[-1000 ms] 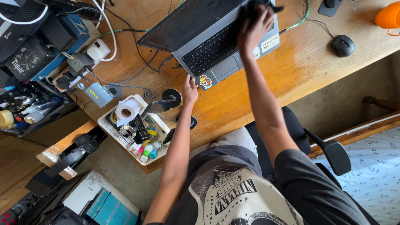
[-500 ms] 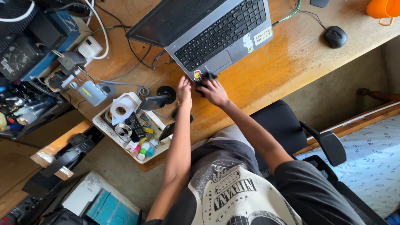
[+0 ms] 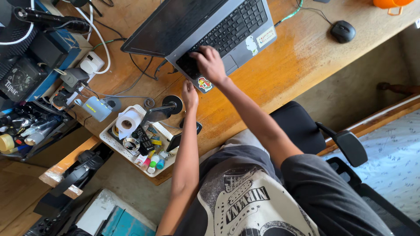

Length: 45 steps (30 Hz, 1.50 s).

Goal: The person wipes a phone with a cloth, wipes the desk surface and laptop lid, then opens the laptop and wipes its screen and keyboard.

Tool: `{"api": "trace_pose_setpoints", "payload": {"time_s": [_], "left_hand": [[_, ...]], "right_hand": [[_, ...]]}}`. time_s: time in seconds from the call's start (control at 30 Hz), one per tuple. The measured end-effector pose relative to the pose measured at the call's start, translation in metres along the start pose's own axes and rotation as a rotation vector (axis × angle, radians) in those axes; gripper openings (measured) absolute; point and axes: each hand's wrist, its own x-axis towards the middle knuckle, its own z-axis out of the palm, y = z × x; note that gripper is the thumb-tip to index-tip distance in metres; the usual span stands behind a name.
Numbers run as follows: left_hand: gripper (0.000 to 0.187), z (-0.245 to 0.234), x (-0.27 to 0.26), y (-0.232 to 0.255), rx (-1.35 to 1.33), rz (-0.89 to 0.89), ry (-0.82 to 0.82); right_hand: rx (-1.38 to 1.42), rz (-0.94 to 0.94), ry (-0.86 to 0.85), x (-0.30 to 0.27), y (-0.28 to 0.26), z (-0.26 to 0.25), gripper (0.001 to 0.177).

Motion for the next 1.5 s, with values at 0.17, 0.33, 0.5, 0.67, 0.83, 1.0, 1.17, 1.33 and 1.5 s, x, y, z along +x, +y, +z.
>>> {"api": "trace_pose_setpoints", "payload": {"time_s": [0.17, 0.33, 0.5, 0.67, 0.83, 1.0, 1.17, 1.33, 1.5], "left_hand": [[0.040, -0.004, -0.027, 0.042, 0.214, 0.226, 0.005], [0.040, -0.011, -0.042, 0.072, 0.309, 0.180, -0.009], [0.047, -0.026, -0.046, 0.107, 0.166, 0.373, 0.264], [0.077, -0.071, -0.011, 0.182, -0.298, 0.782, 0.312], [0.078, -0.115, 0.039, 0.199, -0.486, 0.710, 0.148], [0.074, -0.112, 0.067, 0.183, -0.629, 0.490, 0.019], [0.068, -0.111, 0.063, 0.187, -0.490, 0.524, 0.080], [0.074, -0.108, 0.076, 0.170, -0.546, 0.455, 0.078], [0.102, -0.110, 0.079, 0.162, -0.633, 0.517, -0.041]], "right_hand": [[-0.124, -0.151, -0.113, -0.080, 0.075, -0.039, 0.045], [-0.081, 0.446, 0.344, -0.061, 0.168, -0.066, 0.032], [0.097, 0.623, 0.649, 0.022, 0.164, -0.079, 0.030], [0.040, 0.237, 0.410, 0.055, 0.035, -0.047, 0.028], [0.339, 0.245, 0.079, 0.053, -0.074, -0.023, 0.036], [0.459, 0.562, 0.361, 0.069, -0.041, -0.003, 0.029], [0.514, 0.606, 0.735, 0.097, 0.113, -0.026, 0.020], [0.495, 0.827, 0.882, 0.113, 0.188, -0.042, 0.034], [0.392, 0.751, 0.802, 0.096, 0.060, 0.017, 0.015]]}}
